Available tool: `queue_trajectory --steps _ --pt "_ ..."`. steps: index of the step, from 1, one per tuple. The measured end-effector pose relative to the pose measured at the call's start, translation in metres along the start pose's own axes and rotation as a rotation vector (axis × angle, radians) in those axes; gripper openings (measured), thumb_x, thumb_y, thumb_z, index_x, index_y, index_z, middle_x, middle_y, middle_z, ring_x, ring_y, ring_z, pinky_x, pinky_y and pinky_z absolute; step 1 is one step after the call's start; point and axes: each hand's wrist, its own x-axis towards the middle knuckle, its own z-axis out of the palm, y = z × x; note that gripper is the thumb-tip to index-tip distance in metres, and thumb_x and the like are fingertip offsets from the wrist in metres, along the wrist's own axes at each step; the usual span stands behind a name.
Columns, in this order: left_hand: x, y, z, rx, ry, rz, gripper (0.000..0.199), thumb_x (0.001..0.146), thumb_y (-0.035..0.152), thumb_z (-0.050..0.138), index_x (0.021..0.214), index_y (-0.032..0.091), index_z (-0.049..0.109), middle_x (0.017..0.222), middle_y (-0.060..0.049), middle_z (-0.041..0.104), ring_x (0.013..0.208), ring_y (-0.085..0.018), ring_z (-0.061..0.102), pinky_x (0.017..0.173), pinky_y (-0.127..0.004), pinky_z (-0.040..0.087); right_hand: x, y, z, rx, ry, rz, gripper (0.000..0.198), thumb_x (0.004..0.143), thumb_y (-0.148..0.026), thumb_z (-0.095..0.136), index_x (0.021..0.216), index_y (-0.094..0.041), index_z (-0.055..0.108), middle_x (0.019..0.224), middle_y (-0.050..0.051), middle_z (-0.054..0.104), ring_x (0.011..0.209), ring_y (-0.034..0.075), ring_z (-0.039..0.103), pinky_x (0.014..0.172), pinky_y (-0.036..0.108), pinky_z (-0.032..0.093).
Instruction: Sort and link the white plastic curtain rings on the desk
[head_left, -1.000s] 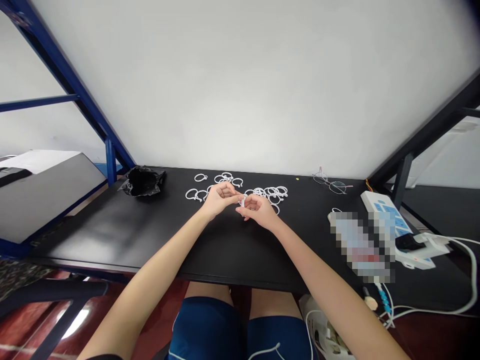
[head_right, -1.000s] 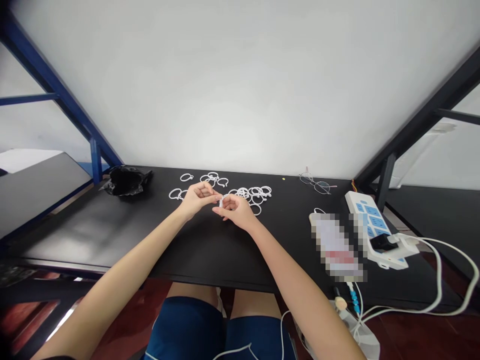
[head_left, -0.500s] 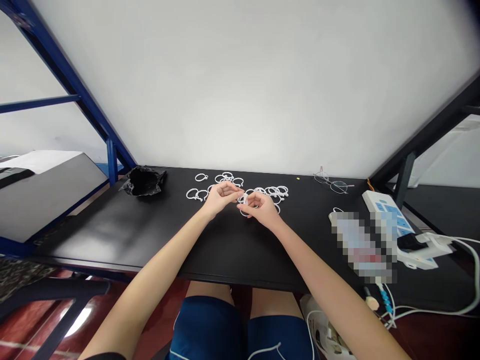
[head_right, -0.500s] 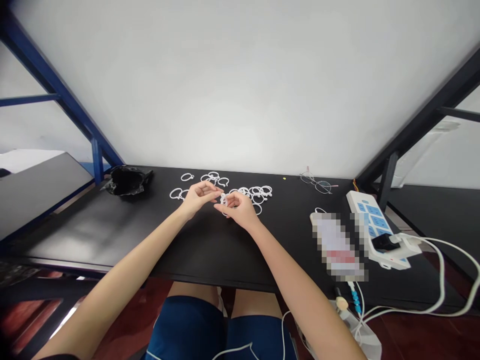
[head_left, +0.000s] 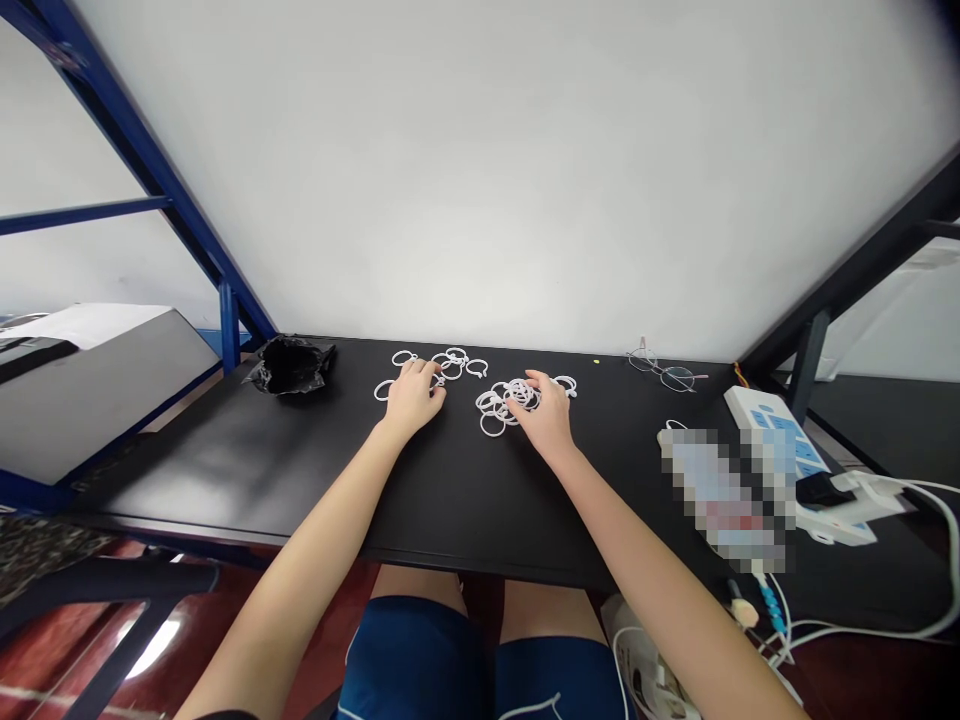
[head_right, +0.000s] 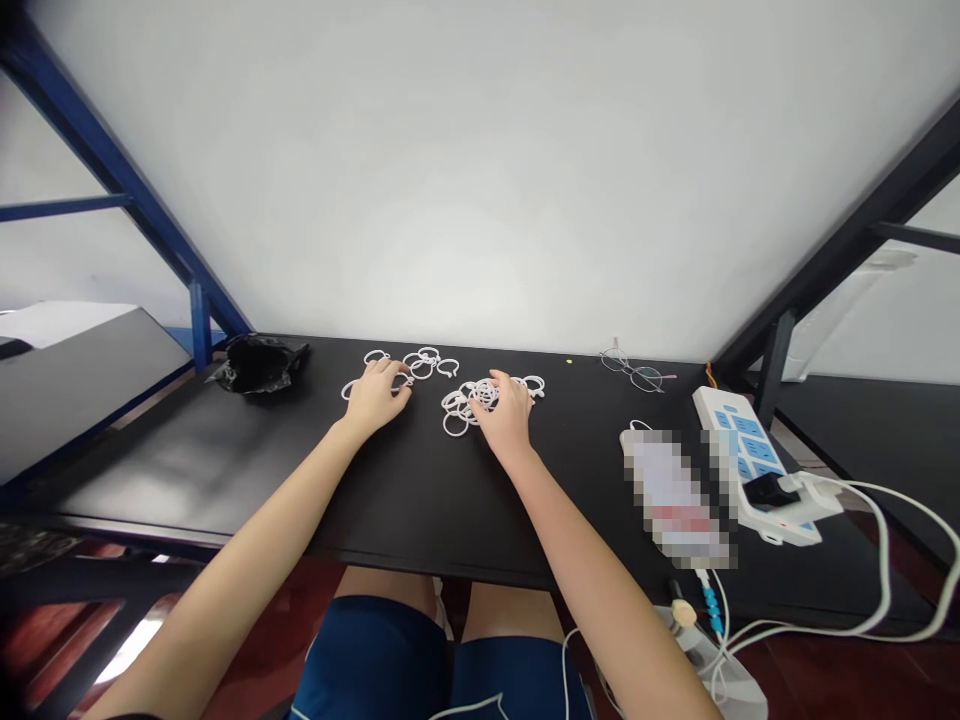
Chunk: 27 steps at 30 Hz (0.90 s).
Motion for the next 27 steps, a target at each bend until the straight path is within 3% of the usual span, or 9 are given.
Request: queue_trajectory --steps 5,11,14,17,21,27 --pt "-0.001 -0.001 0.005 0.067 -0.117 -0.048 0.019 0.083 0.020 0.051 0.098 0.019 0.062 0.103 -0.012 0.062 0.100 -0.029 0.057 0.069 -0.033 0.046 -0.006 -0.009 0.004 0.010 -0.022 -0.051 0.037 0.073 -0.031 0.068 0.108 -0.019 0.062 0.122 0.014 0.061 0.121 0.034 0.048 0.104 0.054 0.031" --pt "0.001 -0.003 0.005 0.013 -0.129 0.021 0.017 0.083 0.014 0.049 0.089 0.021 0.064 0.093 -0.008 0.067 0.090 -0.025 0.061 0.064 -0.030 0.043 -0.010 -0.022 0.003 0.106 -0.018 -0.094 0.023 0.077 -0.029 0.064 0.098 -0.020 0.064 0.115 0.011 0.065 0.114 0.029 0.054 0.098 0.049 0.040" --pt "0.001 0.001 0.008 -0.165 -0.101 0.047 0.015 0.082 0.016 0.052 0.090 0.021 0.064 0.091 -0.006 0.069 0.076 -0.020 0.061 0.065 -0.029 0.044 -0.010 -0.026 0.001 0.169 -0.004 -0.125 0.016 0.079 -0.026 0.062 0.093 -0.021 0.065 0.106 0.009 0.067 0.105 0.027 0.059 0.095 0.045 0.045" --pt "-0.003 0.016 0.010 -0.482 -0.082 0.074 0.012 0.081 0.022 0.058 0.092 0.020 0.063 0.085 -0.004 0.069 0.062 -0.014 0.057 0.063 -0.027 0.046 -0.010 -0.030 0.000 0.244 -0.067 -0.138 0.015 0.080 -0.026 0.061 0.094 -0.021 0.066 0.097 0.007 0.068 0.089 0.023 0.064 0.084 0.038 0.051" --pt "-0.009 0.038 0.012 -0.883 -0.190 0.076 0.018 0.079 0.031 0.066 0.089 0.018 0.060 0.086 -0.004 0.067 0.057 -0.009 0.055 0.055 -0.022 0.045 -0.011 -0.031 0.001 0.223 -0.097 -0.230 0.016 0.082 -0.022 0.058 0.095 -0.021 0.067 0.097 0.007 0.068 0.090 0.023 0.064 0.084 0.038 0.052" --pt "-0.007 0.036 0.018 -1.072 -0.266 -0.022 0.031 0.072 0.035 0.075 0.090 0.015 0.059 0.082 -0.004 0.067 0.050 -0.006 0.052 0.047 -0.020 0.041 -0.011 -0.032 0.000 0.202 -0.093 -0.245 0.011 0.082 -0.021 0.058 0.088 -0.022 0.067 0.089 0.007 0.069 0.087 0.023 0.064 0.083 0.039 0.052"
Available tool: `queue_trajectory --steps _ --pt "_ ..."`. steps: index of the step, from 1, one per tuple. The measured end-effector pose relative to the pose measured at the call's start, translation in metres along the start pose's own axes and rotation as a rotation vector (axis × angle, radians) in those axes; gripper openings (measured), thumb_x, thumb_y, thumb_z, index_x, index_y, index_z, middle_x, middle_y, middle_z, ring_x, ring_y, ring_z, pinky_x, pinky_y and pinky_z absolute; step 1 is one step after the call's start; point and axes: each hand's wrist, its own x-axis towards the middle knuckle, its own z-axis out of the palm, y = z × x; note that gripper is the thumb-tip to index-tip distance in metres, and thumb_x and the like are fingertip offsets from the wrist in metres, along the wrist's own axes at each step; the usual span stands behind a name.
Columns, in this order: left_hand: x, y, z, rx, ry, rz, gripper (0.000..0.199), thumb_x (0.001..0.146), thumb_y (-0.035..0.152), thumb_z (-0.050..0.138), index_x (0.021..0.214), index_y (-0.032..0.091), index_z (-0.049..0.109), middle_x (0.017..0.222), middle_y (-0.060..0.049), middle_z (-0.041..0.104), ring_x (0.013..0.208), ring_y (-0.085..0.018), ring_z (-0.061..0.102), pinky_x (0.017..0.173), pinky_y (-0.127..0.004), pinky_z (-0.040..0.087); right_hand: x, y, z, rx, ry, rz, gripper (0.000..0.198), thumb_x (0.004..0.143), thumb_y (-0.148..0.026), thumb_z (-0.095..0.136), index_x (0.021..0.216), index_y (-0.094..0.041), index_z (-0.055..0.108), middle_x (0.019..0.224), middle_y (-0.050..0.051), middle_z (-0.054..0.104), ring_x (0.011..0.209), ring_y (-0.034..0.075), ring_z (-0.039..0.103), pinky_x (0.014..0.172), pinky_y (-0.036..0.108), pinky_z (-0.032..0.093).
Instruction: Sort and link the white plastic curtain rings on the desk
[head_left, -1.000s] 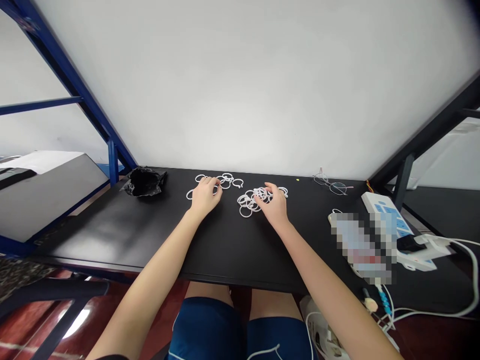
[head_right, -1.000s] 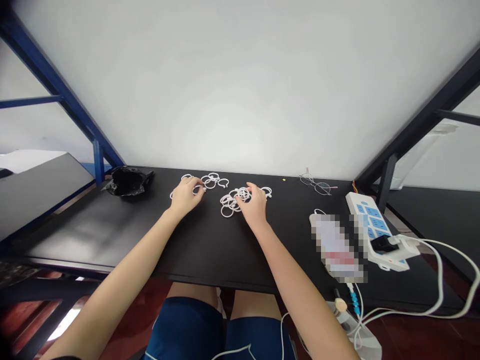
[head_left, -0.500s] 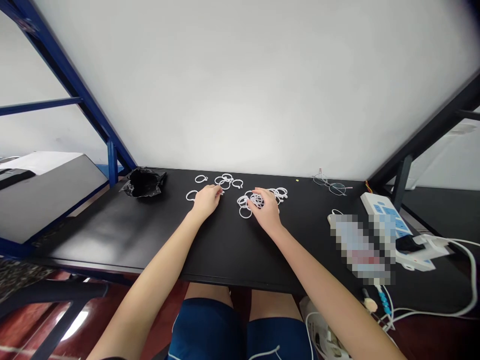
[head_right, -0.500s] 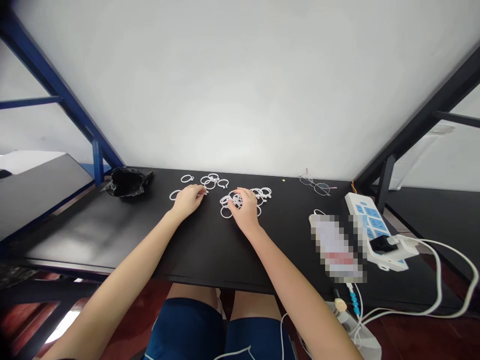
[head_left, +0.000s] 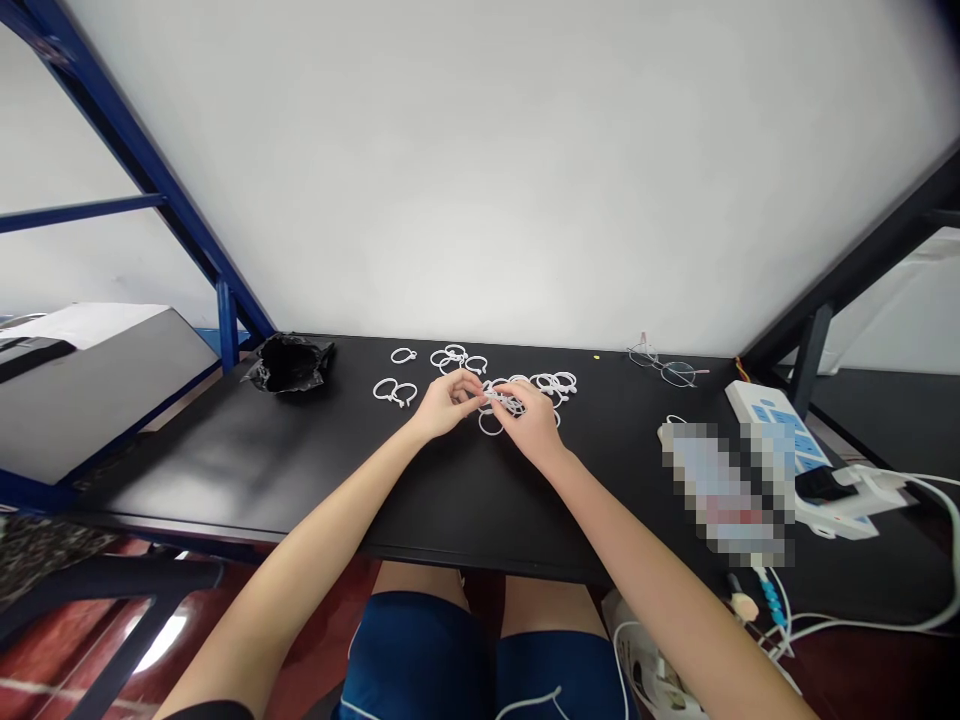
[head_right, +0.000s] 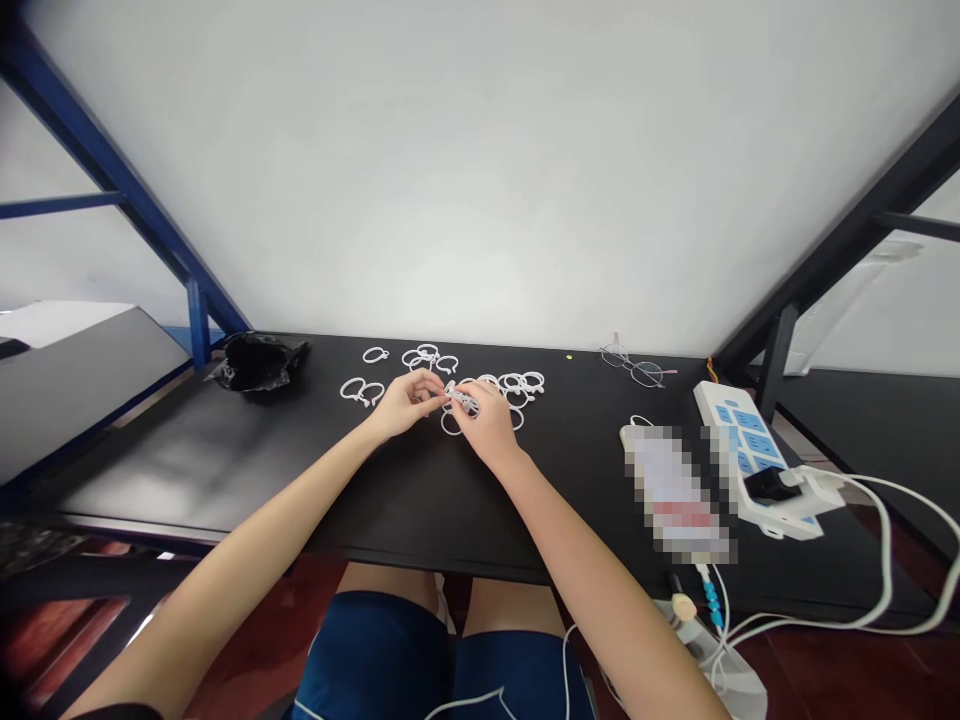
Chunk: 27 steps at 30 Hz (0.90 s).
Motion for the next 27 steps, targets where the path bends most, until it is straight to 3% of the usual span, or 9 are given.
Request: queue_trajectory --steps 8,11,14,19,23,27 --pt "-0.001 0.008 -0.003 -0.121 -0.001 -0.108 0.041 0.066 0.034 0.079 0.095 0.014 0.057 0.079 -0.007 0.070 0.059 -0.012 0.061 0.052 -0.022 0.045 0.000 -0.005 -0.001 0.066 -0.002 -0.035 0.010 0.086 -0.025 0.059 0.088 -0.021 0.067 0.088 0.006 0.070 0.083 0.021 0.066 0.079 0.035 0.052" --pt "-0.002 0.010 -0.004 -0.017 -0.025 -0.041 0.051 0.062 0.030 0.082 0.106 0.015 0.059 0.105 -0.012 0.067 0.086 -0.019 0.065 0.059 -0.023 0.050 0.000 -0.006 -0.002 0.062 0.005 -0.080 0.010 0.088 -0.025 0.057 0.088 -0.021 0.066 0.085 0.005 0.069 0.083 0.021 0.065 0.078 0.036 0.052" --pt "-0.003 0.010 -0.004 0.013 -0.081 0.004 0.061 0.062 0.027 0.081 0.118 0.018 0.058 0.131 -0.014 0.054 0.107 -0.025 0.060 0.066 -0.026 0.054 0.000 -0.007 -0.002 0.094 -0.014 -0.112 0.011 0.090 -0.025 0.056 0.089 -0.021 0.066 0.084 0.005 0.068 0.080 0.020 0.065 0.075 0.035 0.053" --pt "-0.004 0.014 -0.002 -0.023 -0.164 0.002 0.045 0.067 0.030 0.079 0.105 0.012 0.063 0.103 -0.010 0.066 0.088 -0.020 0.066 0.070 -0.026 0.054 -0.001 -0.008 -0.002 0.171 -0.029 -0.104 0.013 0.091 -0.026 0.054 0.092 -0.022 0.066 0.086 0.005 0.067 0.074 0.016 0.063 0.063 0.028 0.054" --pt "-0.005 0.013 -0.001 -0.005 -0.159 -0.007 0.039 0.069 0.029 0.077 0.101 0.012 0.063 0.100 -0.008 0.066 0.076 -0.015 0.066 0.067 -0.024 0.053 -0.002 -0.006 -0.001 0.208 -0.042 -0.080 0.011 0.089 -0.027 0.057 0.089 -0.021 0.067 0.083 0.004 0.066 0.070 0.015 0.063 0.057 0.025 0.054" --pt "-0.006 0.009 0.000 0.041 -0.190 -0.010 0.027 0.072 0.027 0.072 0.092 0.012 0.061 0.083 -0.003 0.064 0.062 -0.010 0.061 0.054 -0.019 0.048 -0.003 -0.006 0.000 0.188 -0.074 -0.089 0.010 0.088 -0.028 0.059 0.084 -0.021 0.066 0.075 0.002 0.063 0.066 0.015 0.060 0.056 0.026 0.052"
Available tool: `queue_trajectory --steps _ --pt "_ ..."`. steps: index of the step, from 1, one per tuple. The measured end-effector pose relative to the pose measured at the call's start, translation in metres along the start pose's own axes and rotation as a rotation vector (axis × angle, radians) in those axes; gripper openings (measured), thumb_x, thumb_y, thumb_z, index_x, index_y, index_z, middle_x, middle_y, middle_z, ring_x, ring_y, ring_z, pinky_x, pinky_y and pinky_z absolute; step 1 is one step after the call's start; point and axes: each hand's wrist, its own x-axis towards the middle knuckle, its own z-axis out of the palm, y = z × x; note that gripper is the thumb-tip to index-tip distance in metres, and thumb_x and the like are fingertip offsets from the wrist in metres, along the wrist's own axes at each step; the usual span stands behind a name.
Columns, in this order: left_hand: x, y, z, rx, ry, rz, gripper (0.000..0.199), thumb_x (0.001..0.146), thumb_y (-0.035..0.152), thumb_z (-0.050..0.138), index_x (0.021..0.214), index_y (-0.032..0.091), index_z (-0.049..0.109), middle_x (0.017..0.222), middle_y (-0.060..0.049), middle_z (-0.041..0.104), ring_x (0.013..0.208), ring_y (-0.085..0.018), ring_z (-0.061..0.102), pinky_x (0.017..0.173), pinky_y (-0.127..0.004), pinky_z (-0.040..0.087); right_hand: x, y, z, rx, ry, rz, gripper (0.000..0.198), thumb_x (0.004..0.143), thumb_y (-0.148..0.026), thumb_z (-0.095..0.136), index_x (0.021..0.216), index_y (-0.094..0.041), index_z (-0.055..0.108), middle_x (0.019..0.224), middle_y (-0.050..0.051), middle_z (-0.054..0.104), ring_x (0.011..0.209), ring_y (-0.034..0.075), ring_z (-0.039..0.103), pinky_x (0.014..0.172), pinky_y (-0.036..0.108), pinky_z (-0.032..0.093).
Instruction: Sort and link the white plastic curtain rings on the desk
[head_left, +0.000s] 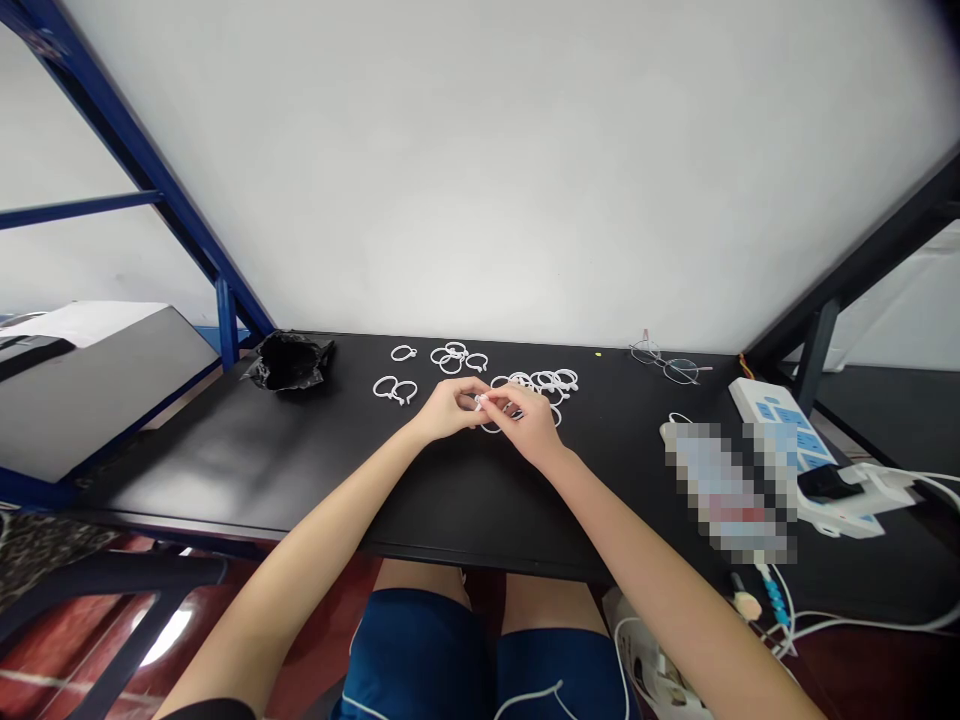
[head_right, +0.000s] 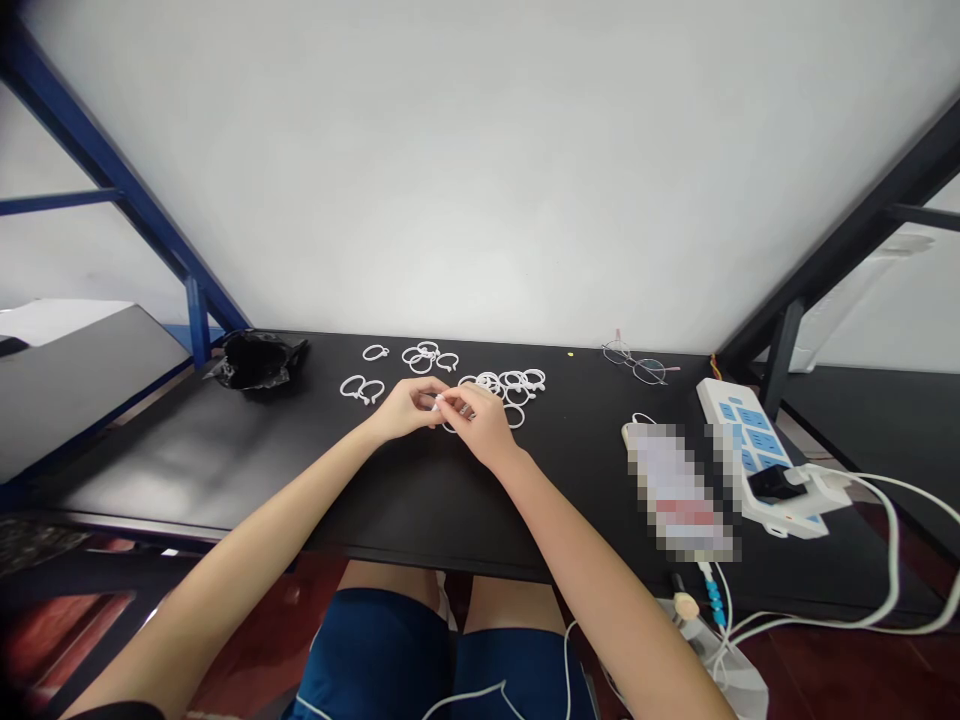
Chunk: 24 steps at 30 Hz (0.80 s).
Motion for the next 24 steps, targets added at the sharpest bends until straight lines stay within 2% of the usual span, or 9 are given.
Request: queue_trajectory --steps 3,7,11,14,20,24 --pt "0.000 -0.002 0.001 0.100 0.064 0.034 0.025 0.068 0.022 0.073 0.084 0.014 0.056 0.074 0.002 0.059 0.055 -0.007 0.054 0.049 -0.017 0.041 0.000 -0.002 0.001 -0.014 -0.017 0.005 0.012 0.088 -0.028 0.057 0.083 -0.021 0.064 0.076 0.003 0.063 0.066 0.014 0.059 0.056 0.025 0.050" --pt "-0.002 0.002 0.003 0.277 0.095 0.115 0.020 0.070 0.021 0.070 0.083 0.015 0.057 0.072 0.003 0.059 0.056 -0.006 0.051 0.053 -0.017 0.040 0.000 -0.006 -0.001 -0.073 -0.031 0.039 0.014 0.087 -0.032 0.059 0.080 -0.020 0.059 0.071 0.000 0.060 0.061 0.012 0.056 0.055 0.023 0.046" --pt "-0.007 0.012 0.007 0.509 0.070 0.243 0.013 0.078 0.023 0.063 0.088 0.017 0.060 0.077 0.001 0.061 0.062 -0.009 0.052 0.060 -0.020 0.043 -0.001 -0.009 -0.004 -0.308 -0.036 0.077 0.033 0.082 -0.042 0.063 0.065 -0.020 0.045 0.056 -0.004 0.047 0.050 0.009 0.043 0.050 0.023 0.033" --pt "-0.011 0.017 0.009 0.634 0.083 0.327 0.013 0.082 0.023 0.059 0.094 0.017 0.059 0.087 -0.002 0.062 0.066 -0.010 0.054 0.063 -0.021 0.044 -0.001 -0.009 -0.006 -0.394 -0.053 0.018 0.046 0.087 -0.045 0.055 0.056 -0.019 0.034 0.051 -0.005 0.040 0.047 0.008 0.036 0.049 0.024 0.027" --pt "-0.012 0.016 0.010 0.611 0.047 0.328 0.018 0.079 0.024 0.064 0.094 0.018 0.056 0.085 -0.001 0.063 0.061 -0.009 0.052 0.058 -0.020 0.042 -0.002 -0.003 -0.005 -0.304 -0.140 -0.032 0.051 0.093 -0.043 0.047 0.052 -0.019 0.029 0.048 -0.005 0.034 0.046 0.008 0.030 0.049 0.024 0.026" --pt "-0.011 0.017 0.010 0.669 0.059 0.303 0.020 0.079 0.026 0.063 0.096 0.019 0.056 0.089 -0.001 0.065 0.064 -0.009 0.054 0.059 -0.021 0.041 -0.003 -0.002 -0.004 -0.295 -0.129 -0.044 0.051 0.094 -0.041 0.045 0.051 -0.018 0.032 0.047 -0.005 0.034 0.046 0.008 0.030 0.049 0.024 0.026"
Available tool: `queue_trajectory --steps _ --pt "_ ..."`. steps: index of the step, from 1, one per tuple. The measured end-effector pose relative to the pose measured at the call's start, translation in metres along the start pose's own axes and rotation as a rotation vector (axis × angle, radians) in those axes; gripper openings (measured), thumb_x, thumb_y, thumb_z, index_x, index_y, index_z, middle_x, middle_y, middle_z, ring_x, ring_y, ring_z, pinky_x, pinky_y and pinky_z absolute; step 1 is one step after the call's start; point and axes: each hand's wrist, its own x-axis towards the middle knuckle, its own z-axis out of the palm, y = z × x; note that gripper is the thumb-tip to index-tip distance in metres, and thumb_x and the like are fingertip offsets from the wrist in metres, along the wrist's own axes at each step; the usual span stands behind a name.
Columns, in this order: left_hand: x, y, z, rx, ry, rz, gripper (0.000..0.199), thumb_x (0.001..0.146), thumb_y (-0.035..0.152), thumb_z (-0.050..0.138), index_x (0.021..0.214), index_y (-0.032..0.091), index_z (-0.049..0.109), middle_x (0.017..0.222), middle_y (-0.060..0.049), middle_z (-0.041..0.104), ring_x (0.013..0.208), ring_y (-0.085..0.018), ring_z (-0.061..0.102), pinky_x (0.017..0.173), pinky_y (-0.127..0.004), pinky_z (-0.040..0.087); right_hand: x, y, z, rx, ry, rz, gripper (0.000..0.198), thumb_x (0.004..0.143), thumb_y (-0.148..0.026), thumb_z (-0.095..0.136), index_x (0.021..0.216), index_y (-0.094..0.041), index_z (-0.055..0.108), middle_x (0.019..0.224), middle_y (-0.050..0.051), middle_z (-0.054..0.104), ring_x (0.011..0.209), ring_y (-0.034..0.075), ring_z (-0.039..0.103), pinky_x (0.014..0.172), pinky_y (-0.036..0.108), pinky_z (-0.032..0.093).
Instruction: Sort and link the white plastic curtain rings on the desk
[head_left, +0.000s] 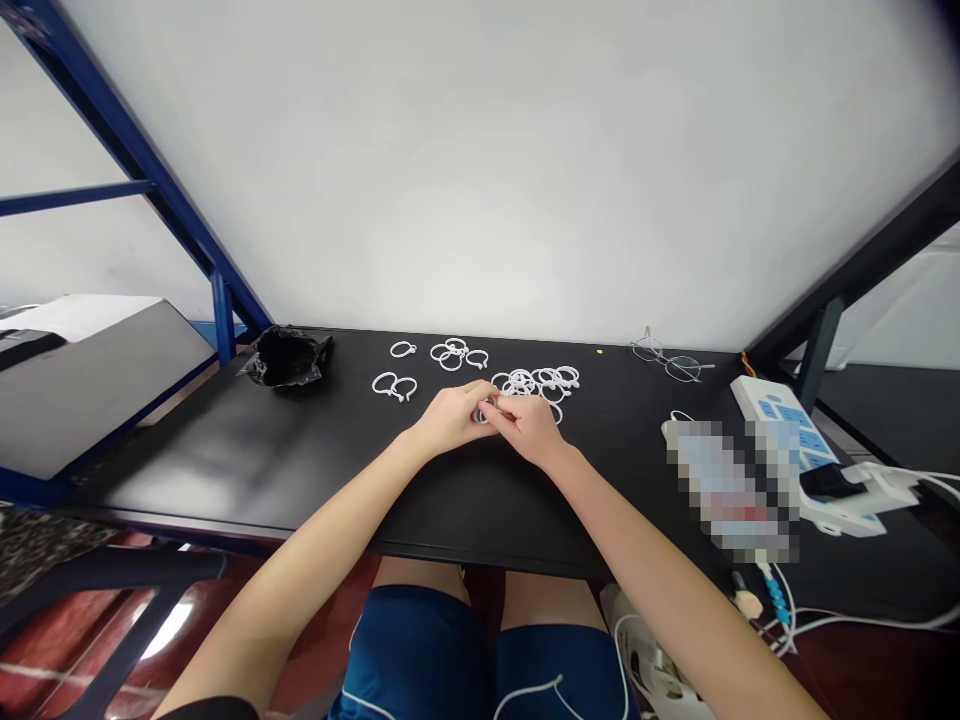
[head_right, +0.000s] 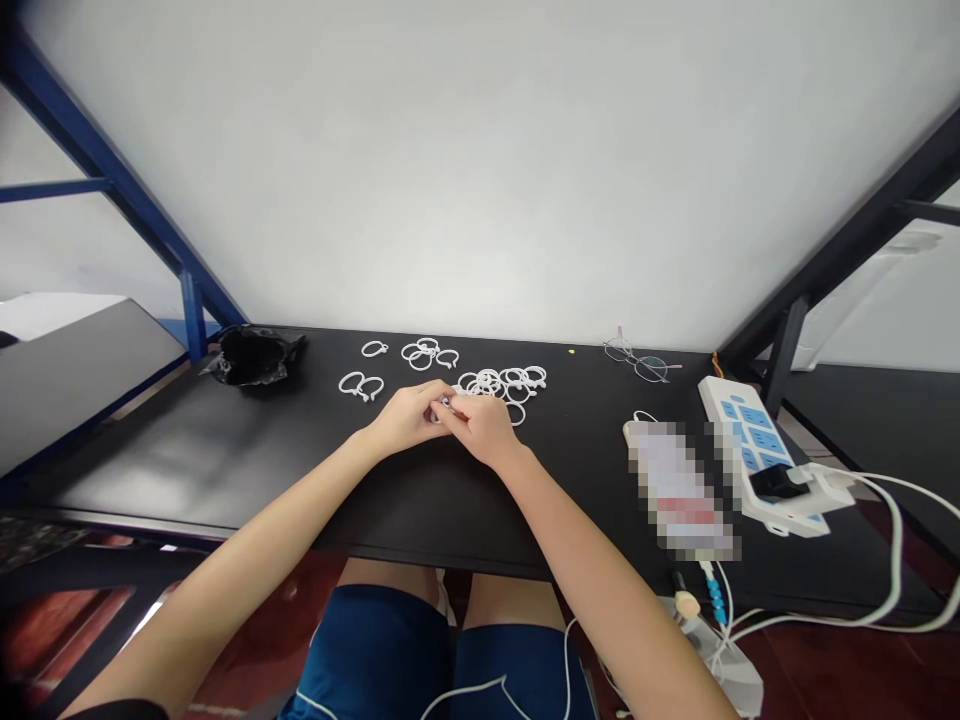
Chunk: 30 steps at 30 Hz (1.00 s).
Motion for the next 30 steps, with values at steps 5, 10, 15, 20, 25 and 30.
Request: queue_trajectory --steps 5,10,15,20,25,30 --pt "0.001 0.003 -0.002 0.061 -0.027 -0.023 0.012 0.078 0.025 0.060 0.088 0.019 0.056 0.085 0.000 0.064 0.066 -0.012 0.055 0.059 -0.022 0.039 0.000 -0.004 0.000 -0.077 0.020 -0.051 0.051 0.096 -0.039 0.041 0.050 -0.018 0.040 0.046 -0.003 0.041 0.045 0.008 0.035 0.049 0.025 0.025" --pt "0.001 0.000 -0.003 0.115 -0.118 -0.070 0.007 0.069 0.015 0.051 0.074 0.020 0.053 0.068 0.001 0.059 0.060 -0.014 0.053 0.054 -0.023 0.032 0.000 -0.006 0.007 -0.152 0.009 -0.078 0.054 0.096 -0.043 0.042 0.047 -0.018 0.041 0.046 -0.002 0.044 0.044 0.009 0.037 0.049 0.026 0.024" --pt "0.000 -0.004 -0.002 0.097 -0.163 -0.067 0.008 0.064 0.015 0.049 0.062 0.020 0.044 0.053 0.003 0.048 0.048 -0.012 0.043 0.050 -0.024 0.028 -0.002 -0.008 0.014 -0.174 0.005 -0.089 0.056 0.096 -0.046 0.040 0.047 -0.018 0.045 0.045 -0.001 0.046 0.044 0.010 0.038 0.050 0.027 0.025" --pt "0.000 -0.006 0.000 0.139 -0.146 -0.081 0.010 0.062 0.016 0.049 0.058 0.020 0.041 0.051 0.002 0.046 0.047 -0.013 0.041 0.049 -0.025 0.025 -0.002 -0.009 0.017 -0.198 0.020 -0.119 0.057 0.097 -0.044 0.039 0.047 -0.018 0.045 0.045 -0.001 0.047 0.044 0.010 0.038 0.052 0.027 0.027" --pt "-0.001 -0.009 0.003 0.156 -0.131 -0.090 0.012 0.065 0.019 0.049 0.056 0.020 0.040 0.050 0.002 0.045 0.046 -0.012 0.038 0.049 -0.024 0.024 -0.002 -0.011 0.019 -0.198 0.063 -0.145 0.055 0.098 -0.041 0.040 0.048 -0.018 0.046 0.045 -0.001 0.047 0.044 0.010 0.038 0.053 0.027 0.028" --pt "-0.001 -0.010 0.004 0.171 -0.123 -0.098 0.014 0.066 0.021 0.050 0.056 0.019 0.041 0.050 0.002 0.046 0.046 -0.011 0.036 0.049 -0.024 0.023 -0.003 -0.012 0.018 -0.170 0.054 -0.136 0.054 0.097 -0.041 0.040 0.049 -0.019 0.046 0.045 -0.001 0.047 0.045 0.011 0.038 0.053 0.027 0.029"
